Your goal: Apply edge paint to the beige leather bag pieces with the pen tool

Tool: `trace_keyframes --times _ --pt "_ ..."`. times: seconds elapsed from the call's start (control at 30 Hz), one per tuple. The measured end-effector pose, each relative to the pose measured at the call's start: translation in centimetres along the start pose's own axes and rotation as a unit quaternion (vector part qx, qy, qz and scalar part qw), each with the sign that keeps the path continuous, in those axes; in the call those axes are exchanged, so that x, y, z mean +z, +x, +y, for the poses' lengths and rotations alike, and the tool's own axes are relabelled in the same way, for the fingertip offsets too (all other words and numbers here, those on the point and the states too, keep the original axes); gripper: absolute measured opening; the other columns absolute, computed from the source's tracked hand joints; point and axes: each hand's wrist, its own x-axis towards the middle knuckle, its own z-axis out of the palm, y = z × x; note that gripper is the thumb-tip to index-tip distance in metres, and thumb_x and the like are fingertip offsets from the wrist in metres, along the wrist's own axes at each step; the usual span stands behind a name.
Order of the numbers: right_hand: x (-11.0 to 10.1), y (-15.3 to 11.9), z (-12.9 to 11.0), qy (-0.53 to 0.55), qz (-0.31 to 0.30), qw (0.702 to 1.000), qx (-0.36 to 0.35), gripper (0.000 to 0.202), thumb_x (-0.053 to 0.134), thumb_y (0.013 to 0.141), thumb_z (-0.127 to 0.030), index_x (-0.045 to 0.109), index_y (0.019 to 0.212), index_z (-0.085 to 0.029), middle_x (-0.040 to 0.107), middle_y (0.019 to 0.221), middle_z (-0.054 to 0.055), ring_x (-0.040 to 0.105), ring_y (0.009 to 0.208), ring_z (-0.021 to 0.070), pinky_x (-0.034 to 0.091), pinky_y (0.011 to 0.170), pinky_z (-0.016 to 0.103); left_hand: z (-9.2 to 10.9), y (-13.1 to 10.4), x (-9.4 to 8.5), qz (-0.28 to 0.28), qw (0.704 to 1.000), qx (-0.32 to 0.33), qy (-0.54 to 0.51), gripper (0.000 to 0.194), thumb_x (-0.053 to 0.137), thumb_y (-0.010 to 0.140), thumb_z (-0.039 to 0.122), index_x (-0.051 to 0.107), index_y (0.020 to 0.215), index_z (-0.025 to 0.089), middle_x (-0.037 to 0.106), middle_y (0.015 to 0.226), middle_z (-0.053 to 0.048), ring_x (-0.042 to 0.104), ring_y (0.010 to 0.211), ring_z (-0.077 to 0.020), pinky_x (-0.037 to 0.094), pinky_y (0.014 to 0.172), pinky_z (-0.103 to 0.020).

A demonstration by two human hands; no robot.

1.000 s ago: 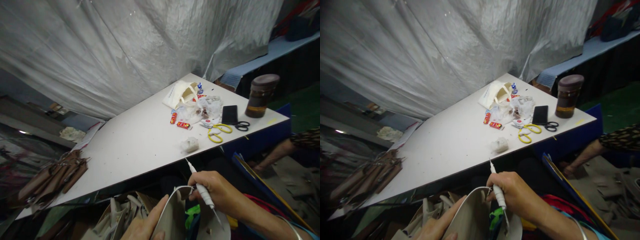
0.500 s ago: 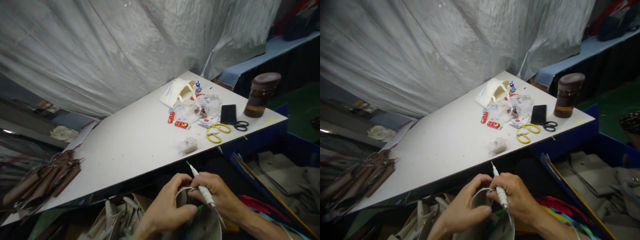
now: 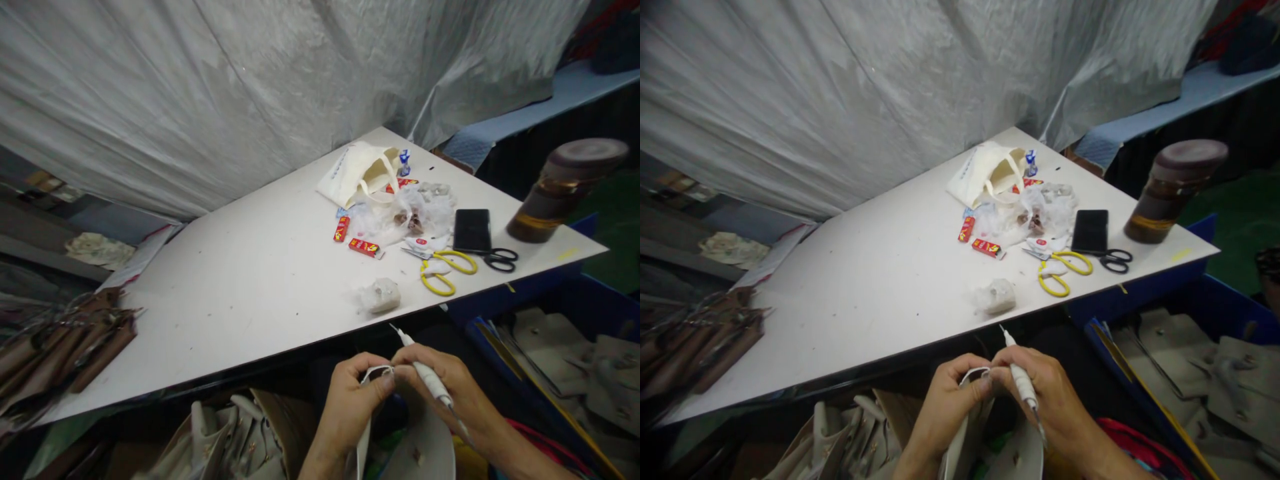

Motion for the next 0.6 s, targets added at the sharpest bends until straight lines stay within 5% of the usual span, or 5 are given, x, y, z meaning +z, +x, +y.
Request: trace_keyframes --times 0.13,0.3,0.47,0.6 --pt "-1.9 0.5 1.4 -0.028 0.068 0.996 -0.044 0.033 0.060 0.101 -0.042 0.070 0.129 -0.027 0.073 0.099 0.005 0.071 0.085 0.0189 0.058 0.076 0.025 -0.6 1.1 -0.4 0.017 1.000 0.001 -0.026 0.028 0.082 0.076 0.039 0.078 0.083 0.013 0.063 0.067 -0.002 0.049 0.062 -0.0141 0.037 0.062 -0.026" --pt "-3.7 2.7 1.9 -0.070 0.169 0.983 -0.018 0.021 0.068 0.096 -0.041 0.078 0.109 -0.029 0.077 0.102 0.003 0.075 0.090 0.0181 0.061 0.078 0.019 -1.0 2.5 -0.7 0.048 0.999 0.002 -0.016 0.027 0.077 0.079 0.040 0.072 0.078 0.014 0.058 0.065 0.000 0.047 0.062 -0.0140 0.037 0.061 -0.026" --pt "-3.4 5.2 2.5 -0.043 0.190 0.981 0.015 0.024 0.070 0.095 -0.044 0.078 0.104 -0.024 0.075 0.076 0.000 0.068 0.060 0.0154 0.058 0.055 0.019 -1.8 3.8 -1.0 0.091 0.995 0.019 -0.037 0.025 0.075 0.081 0.039 0.068 0.078 0.015 0.056 0.066 0.001 0.046 0.062 -0.0137 0.037 0.061 -0.025" --pt "-2.9 7.1 3.3 -0.061 0.175 0.981 -0.065 0.021 0.067 0.098 -0.040 0.078 0.107 -0.024 0.079 0.105 0.006 0.076 0.091 0.0222 0.064 0.077 0.027 -2.8 4.7 -1.5 0.096 0.992 0.001 -0.077 0.031 0.078 0.078 0.044 0.069 0.078 0.014 0.057 0.063 0.000 0.046 0.060 -0.0138 0.036 0.058 -0.026"
